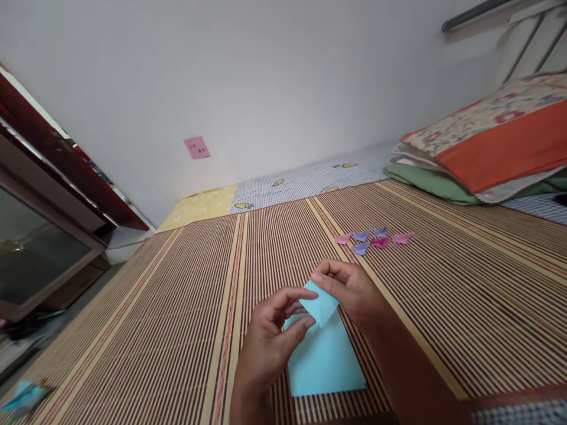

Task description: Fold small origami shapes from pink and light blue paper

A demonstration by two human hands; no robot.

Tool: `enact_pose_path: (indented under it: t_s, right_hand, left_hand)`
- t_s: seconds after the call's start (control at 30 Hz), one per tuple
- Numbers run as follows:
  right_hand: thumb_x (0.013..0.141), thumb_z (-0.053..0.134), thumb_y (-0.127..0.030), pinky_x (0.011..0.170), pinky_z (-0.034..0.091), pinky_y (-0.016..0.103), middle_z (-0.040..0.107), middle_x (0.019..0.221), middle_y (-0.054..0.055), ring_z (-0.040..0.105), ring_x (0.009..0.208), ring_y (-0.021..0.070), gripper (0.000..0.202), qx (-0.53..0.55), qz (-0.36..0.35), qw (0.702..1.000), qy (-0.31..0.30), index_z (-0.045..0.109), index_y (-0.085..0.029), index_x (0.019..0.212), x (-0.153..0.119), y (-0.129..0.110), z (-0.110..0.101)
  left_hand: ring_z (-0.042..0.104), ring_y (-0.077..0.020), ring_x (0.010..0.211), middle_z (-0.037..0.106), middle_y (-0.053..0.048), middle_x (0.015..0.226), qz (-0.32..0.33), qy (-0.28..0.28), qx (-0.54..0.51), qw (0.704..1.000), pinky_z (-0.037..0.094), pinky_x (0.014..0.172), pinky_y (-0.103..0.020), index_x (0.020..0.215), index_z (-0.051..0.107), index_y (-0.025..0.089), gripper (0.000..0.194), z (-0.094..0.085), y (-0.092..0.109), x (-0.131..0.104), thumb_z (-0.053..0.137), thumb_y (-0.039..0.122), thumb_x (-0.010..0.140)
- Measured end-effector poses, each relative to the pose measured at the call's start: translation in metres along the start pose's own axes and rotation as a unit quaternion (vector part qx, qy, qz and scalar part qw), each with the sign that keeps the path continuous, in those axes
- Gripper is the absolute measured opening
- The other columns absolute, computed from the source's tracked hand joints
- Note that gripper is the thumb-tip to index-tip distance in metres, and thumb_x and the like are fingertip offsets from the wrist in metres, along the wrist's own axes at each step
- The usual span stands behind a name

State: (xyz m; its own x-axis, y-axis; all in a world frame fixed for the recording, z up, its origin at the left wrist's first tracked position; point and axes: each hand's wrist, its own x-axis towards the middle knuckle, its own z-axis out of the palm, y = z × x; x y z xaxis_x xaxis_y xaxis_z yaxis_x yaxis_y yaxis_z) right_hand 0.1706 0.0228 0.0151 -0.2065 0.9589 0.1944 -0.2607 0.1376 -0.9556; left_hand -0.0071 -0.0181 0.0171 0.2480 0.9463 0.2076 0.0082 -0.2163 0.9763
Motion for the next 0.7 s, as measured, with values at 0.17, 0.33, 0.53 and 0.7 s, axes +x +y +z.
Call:
enact_pose_path:
  t_s: [0.17,0.33,0.53,0.7]
  right_hand:
    - [0.085,0.072,-0.038,0.051,0.036,0.023,0.052,0.062,-0.004,0.044,0.055,0.0102,0.026,0.003,-0.005,1.0,0.002,0.061,-0.018,0.071,0.0,0.0,0.0]
    - [0.085,0.071,-0.037,0.054,0.037,0.024,0.053,0.063,-0.004,0.046,0.057,0.0115,0.025,-0.017,-0.02,1.0,0.016,0.062,-0.019,0.072,0.0,-0.001,0.0]
    - [0.087,0.069,-0.036,0.057,0.039,0.025,0.054,0.067,-0.003,0.048,0.062,0.0129,0.023,-0.06,-0.024,0.998,0.017,0.064,-0.019,0.074,-0.002,-0.005,0.001]
    - [0.086,0.07,-0.036,0.054,0.036,0.024,0.052,0.065,-0.004,0.044,0.059,0.0117,0.023,-0.037,-0.02,0.999,0.019,0.062,-0.019,0.073,-0.002,-0.002,0.001]
  left_hand:
    - [0.064,-0.0186,0.091,0.071,-0.006,0.099,0.0,-0.005,-0.02,1.0,0.051,0.085,-0.031,0.108,0.076,0.024,0.028,0.002,-0.002,0.0,0.072,0.012,0.083]
    - [0.066,-0.0184,0.09,0.072,-0.006,0.097,0.001,0.019,-0.001,1.0,0.052,0.086,-0.032,0.109,0.075,0.024,0.032,0.005,0.001,0.0,0.068,0.007,0.082]
    - [0.067,-0.0193,0.086,0.074,-0.006,0.094,0.001,0.032,0.029,0.999,0.055,0.086,-0.034,0.104,0.076,0.022,0.028,0.009,0.009,0.0,0.07,0.009,0.08]
    - [0.066,-0.0169,0.087,0.074,-0.004,0.096,-0.003,0.029,-0.005,1.0,0.054,0.085,-0.03,0.103,0.077,0.024,0.033,0.008,0.008,0.0,0.073,0.006,0.076]
